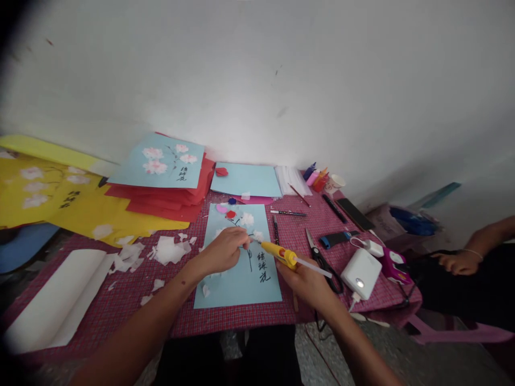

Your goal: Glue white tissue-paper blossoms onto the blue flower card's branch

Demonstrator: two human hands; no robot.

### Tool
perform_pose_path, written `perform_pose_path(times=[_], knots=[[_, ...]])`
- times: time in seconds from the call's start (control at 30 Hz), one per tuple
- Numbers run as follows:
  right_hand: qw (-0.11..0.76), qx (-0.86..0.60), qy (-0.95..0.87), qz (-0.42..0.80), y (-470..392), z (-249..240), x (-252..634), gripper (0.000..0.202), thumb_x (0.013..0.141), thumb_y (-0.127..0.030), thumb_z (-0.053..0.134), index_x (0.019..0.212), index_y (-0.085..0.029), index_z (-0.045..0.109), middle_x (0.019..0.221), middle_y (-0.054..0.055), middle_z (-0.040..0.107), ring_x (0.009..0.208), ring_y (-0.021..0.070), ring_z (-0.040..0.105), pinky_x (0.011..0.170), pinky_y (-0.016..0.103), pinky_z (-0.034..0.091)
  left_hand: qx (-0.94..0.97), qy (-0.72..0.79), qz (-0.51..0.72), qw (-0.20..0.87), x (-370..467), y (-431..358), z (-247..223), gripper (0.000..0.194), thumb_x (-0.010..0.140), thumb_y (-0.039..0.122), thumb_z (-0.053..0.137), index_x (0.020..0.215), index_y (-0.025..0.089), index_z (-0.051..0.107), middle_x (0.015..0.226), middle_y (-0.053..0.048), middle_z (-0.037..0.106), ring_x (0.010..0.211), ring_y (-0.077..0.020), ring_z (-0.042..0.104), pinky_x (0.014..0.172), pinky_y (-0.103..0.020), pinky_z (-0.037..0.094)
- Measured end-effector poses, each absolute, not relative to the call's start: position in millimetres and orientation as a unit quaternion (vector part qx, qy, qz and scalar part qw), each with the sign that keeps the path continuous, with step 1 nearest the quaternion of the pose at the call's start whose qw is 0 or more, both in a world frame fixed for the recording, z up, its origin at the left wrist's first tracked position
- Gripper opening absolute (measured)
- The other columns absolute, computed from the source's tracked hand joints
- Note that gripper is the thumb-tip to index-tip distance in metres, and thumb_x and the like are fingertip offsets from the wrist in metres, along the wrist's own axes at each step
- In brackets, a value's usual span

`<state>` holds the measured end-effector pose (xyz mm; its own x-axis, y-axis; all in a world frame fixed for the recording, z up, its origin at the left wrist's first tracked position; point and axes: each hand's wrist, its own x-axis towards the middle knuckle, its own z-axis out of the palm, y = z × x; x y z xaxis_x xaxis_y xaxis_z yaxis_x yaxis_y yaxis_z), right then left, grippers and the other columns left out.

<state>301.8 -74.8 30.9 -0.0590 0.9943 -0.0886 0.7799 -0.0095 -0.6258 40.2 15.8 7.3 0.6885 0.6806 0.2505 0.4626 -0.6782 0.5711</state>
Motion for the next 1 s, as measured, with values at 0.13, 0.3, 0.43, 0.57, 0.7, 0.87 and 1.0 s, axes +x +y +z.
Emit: perform_pose_path(times=[0.13,0.3,0.43,0.57,0.7,0.87,1.0], knots=[[0.223,-0.660,-0.665,0.271,-72,37,301,0.040,0.092,-0.052,0.053,0.102,-0.019,0.075,0.090,0.007,0.078,0.083,0.0290,0.073,0.074,0.036,0.057,0.887,0.338,0.226,0.221,38,14,4,0.038,0.069,-0.002,0.045,0.094,0.021,0.062,0.101,-0.006,0.071,0.123,-0.0255,0.056,0.108,-0.042,0.043],[0.180,-0.670,-0.674,0.255,-38,73,321,0.040,0.087,-0.055,0.056,0.089,-0.018,0.071,0.073,0.004,0.069,0.068,0.0243,0.065,0.062,0.033,0.050,0.897,0.338,0.200,0.206,34,8,6,0.036,0.073,-0.003,0.046,0.096,0.020,0.062,0.101,-0.008,0.070,0.128,-0.0272,0.053,0.111,-0.044,0.042],[0.099,-0.614,-0.732,0.278,17,119,327,0.037,0.084,-0.055,0.059,0.087,-0.019,0.066,0.063,-0.001,0.056,0.055,0.0153,0.049,0.051,0.027,0.037,0.906,0.334,0.179,0.189,36,2,5,0.035,0.079,0.001,0.047,0.105,0.019,0.061,0.115,-0.010,0.069,0.138,-0.0296,0.046,0.117,-0.048,0.038],[-0.015,-0.592,-0.752,0.291,63,146,309,0.032,0.084,-0.048,0.062,0.092,-0.018,0.067,0.062,-0.001,0.055,0.052,0.0129,0.045,0.049,0.027,0.033,0.920,0.325,0.153,0.158,42,-4,6,0.031,0.085,0.007,0.050,0.113,0.017,0.061,0.141,-0.013,0.059,0.144,-0.0325,0.041,0.121,-0.051,0.034],[-0.089,-0.557,-0.788,0.244,83,144,285,0.026,0.083,-0.041,0.062,0.089,-0.016,0.068,0.070,0.004,0.062,0.058,0.0152,0.052,0.052,0.028,0.036,0.927,0.322,0.129,0.145,48,-12,10,0.033,0.090,0.012,0.049,0.121,0.016,0.059,0.151,-0.017,0.051,0.144,-0.0317,0.041,0.119,-0.051,0.035],[-0.139,-0.496,-0.830,0.214,90,135,270,0.015,0.081,-0.026,0.057,0.084,-0.017,0.068,0.074,0.004,0.066,0.063,0.0159,0.055,0.058,0.028,0.039,0.926,0.332,0.100,0.147,54,-20,18,0.031,0.091,0.014,0.048,0.120,0.016,0.059,0.149,-0.017,0.052,0.138,-0.0325,0.047,0.113,-0.051,0.039],[-0.146,-0.487,-0.834,0.217,92,134,268,0.012,0.080,-0.022,0.058,0.084,-0.017,0.068,0.075,0.004,0.068,0.065,0.0173,0.058,0.059,0.029,0.041,0.924,0.343,0.084,0.148,59,-25,21,0.032,0.092,0.015,0.047,0.123,0.017,0.058,0.153,-0.017,0.048,0.135,-0.0332,0.049,0.111,-0.051,0.040]])
